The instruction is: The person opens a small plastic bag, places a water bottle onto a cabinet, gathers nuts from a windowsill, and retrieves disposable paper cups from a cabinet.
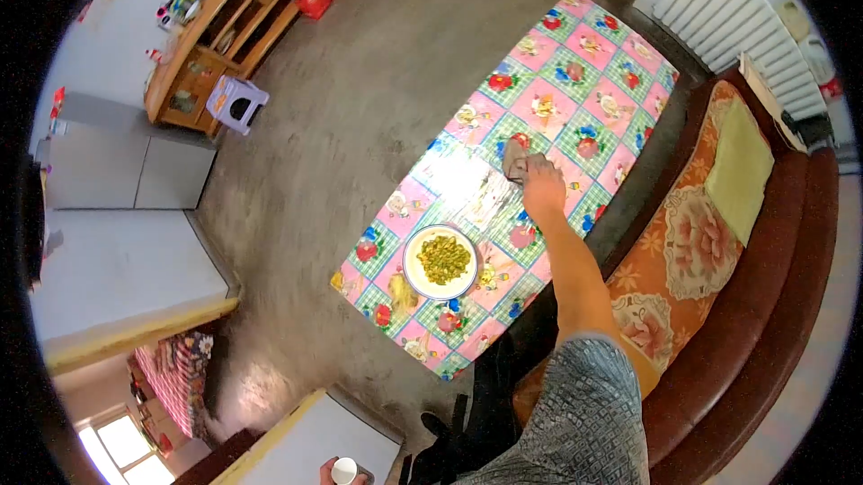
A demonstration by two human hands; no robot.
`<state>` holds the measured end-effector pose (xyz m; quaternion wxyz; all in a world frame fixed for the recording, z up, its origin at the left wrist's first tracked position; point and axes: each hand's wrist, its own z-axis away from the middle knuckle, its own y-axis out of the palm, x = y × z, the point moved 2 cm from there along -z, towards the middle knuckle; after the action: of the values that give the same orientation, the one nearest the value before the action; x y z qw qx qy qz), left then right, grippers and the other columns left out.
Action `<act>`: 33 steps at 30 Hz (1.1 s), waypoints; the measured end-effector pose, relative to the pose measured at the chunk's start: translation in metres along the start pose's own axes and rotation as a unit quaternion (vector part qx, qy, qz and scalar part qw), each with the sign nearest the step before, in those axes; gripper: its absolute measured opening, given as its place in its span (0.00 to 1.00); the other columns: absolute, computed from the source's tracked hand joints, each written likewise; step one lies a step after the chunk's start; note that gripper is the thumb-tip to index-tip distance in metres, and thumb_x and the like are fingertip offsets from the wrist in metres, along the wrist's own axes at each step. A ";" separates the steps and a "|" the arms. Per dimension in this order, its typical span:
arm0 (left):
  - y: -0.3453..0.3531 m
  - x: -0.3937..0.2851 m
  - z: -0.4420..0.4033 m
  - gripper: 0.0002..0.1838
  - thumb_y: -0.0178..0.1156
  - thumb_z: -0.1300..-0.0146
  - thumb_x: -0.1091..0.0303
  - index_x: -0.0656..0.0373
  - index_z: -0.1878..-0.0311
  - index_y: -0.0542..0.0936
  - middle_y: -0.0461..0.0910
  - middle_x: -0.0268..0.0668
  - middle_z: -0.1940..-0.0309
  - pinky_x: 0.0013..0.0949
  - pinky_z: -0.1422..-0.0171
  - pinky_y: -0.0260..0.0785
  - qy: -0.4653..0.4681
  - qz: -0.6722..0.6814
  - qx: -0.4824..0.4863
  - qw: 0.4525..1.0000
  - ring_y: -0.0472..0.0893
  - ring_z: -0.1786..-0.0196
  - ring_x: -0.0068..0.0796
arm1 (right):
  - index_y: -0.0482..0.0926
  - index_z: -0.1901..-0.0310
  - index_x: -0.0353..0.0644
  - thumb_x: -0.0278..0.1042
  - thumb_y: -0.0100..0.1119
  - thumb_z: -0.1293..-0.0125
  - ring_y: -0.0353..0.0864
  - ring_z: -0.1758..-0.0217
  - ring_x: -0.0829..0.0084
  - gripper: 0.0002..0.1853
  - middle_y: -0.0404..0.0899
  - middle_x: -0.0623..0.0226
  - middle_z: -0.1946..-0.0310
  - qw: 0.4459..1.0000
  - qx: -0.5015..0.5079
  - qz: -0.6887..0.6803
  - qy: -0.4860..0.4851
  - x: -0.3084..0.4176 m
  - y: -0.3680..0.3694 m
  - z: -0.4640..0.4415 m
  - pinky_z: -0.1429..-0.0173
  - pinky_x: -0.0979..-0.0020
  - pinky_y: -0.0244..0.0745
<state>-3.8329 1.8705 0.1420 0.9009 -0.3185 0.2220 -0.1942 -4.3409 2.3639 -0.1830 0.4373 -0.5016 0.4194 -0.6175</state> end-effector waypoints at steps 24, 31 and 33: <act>0.036 0.389 0.214 0.40 0.78 0.43 0.50 0.58 0.34 0.70 0.82 0.49 0.44 0.42 0.40 0.75 -0.058 0.470 -0.312 0.824 0.83 0.41 0.45 | 0.84 0.55 0.41 0.50 0.49 0.19 0.79 0.67 0.76 0.21 0.84 0.69 0.66 0.762 0.515 -0.299 -0.255 0.382 -0.098 0.571 0.64 0.72 0.74; 0.062 0.505 0.327 0.41 0.78 0.44 0.49 0.58 0.32 0.71 0.83 0.49 0.45 0.42 0.38 0.75 -0.166 0.529 -0.419 0.719 0.83 0.42 0.45 | 0.85 0.52 0.41 0.39 0.59 0.23 0.82 0.63 0.72 0.11 0.85 0.63 0.65 0.470 0.656 -0.148 -0.572 0.561 -0.092 0.786 0.57 0.69 0.77; 0.064 0.516 0.363 0.41 0.78 0.44 0.49 0.58 0.33 0.71 0.83 0.49 0.45 0.41 0.38 0.75 -0.233 0.541 -0.451 0.670 0.83 0.42 0.44 | 0.82 0.55 0.38 0.35 0.63 0.26 0.83 0.59 0.73 0.09 0.85 0.62 0.62 0.425 0.689 -0.087 -0.580 0.589 -0.065 0.844 0.53 0.69 0.78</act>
<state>-3.2031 1.8397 0.2108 0.6169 -0.5449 0.1992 0.5318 -3.5834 1.7482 0.1510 0.7210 -0.3068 -0.5450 -0.2985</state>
